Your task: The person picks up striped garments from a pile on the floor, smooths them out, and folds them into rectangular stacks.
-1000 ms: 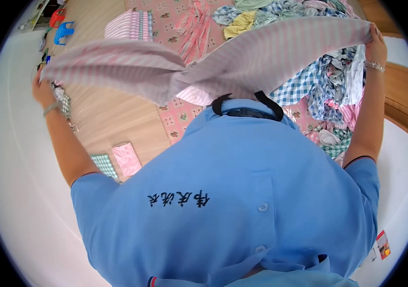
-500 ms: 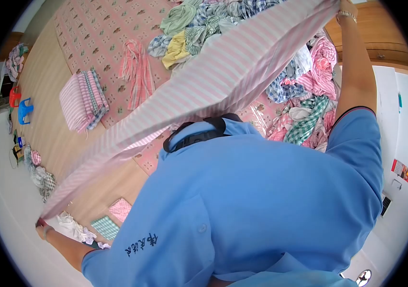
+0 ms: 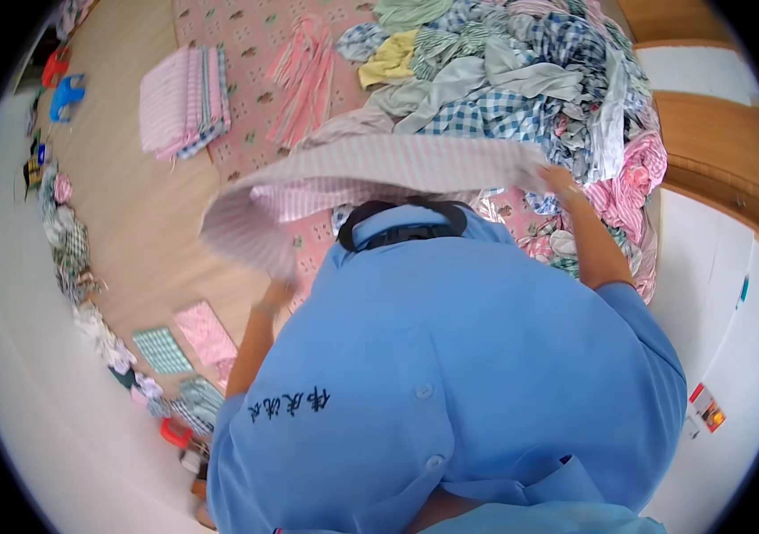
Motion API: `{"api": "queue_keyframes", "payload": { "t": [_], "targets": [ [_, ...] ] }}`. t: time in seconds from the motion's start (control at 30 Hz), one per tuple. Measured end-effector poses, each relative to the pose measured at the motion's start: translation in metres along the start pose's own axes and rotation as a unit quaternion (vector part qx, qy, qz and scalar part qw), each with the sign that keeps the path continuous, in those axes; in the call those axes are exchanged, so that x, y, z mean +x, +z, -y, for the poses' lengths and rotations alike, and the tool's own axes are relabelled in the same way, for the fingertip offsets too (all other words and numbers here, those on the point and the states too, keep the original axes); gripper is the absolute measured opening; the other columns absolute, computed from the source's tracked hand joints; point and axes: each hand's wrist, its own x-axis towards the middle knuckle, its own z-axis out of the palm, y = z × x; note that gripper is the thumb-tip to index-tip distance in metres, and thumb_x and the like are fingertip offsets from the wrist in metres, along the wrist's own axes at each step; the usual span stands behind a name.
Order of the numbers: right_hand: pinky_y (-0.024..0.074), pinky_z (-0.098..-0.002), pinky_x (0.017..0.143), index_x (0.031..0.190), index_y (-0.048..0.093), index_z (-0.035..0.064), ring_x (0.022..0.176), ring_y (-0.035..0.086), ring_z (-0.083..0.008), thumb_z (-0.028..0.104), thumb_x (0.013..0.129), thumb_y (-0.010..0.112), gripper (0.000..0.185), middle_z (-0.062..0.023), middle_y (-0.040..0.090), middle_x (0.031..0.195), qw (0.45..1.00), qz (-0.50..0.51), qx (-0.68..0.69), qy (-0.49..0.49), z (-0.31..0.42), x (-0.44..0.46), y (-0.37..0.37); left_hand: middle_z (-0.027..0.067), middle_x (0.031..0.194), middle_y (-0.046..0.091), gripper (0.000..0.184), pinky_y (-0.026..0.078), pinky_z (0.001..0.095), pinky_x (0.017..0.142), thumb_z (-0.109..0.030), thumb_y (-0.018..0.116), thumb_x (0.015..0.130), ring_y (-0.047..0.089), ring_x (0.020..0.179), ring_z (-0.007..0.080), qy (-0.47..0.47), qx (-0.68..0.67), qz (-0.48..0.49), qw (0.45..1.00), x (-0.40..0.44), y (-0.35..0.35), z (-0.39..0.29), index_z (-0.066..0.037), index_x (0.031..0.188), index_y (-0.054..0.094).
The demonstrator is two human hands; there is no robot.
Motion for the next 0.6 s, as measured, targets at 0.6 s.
{"api": "queue_keyframes", "payload": {
  "t": [0.6],
  "targets": [
    [0.0296, -0.0171, 0.043, 0.079, 0.063, 0.0067, 0.045, 0.038, -0.0030, 0.021, 0.075, 0.059, 0.015, 0.0050, 0.050, 0.056, 0.798, -0.113, 0.591, -0.038, 0.315, 0.185, -0.113, 0.0000, 0.067, 0.051, 0.028, 0.040, 0.0226, 0.056, -0.027, 0.054, 0.081, 0.045, 0.059, 0.0071, 0.112, -0.233, -0.127, 0.957, 0.088, -0.150, -0.187, 0.001, 0.083, 0.057]
  ]
}}
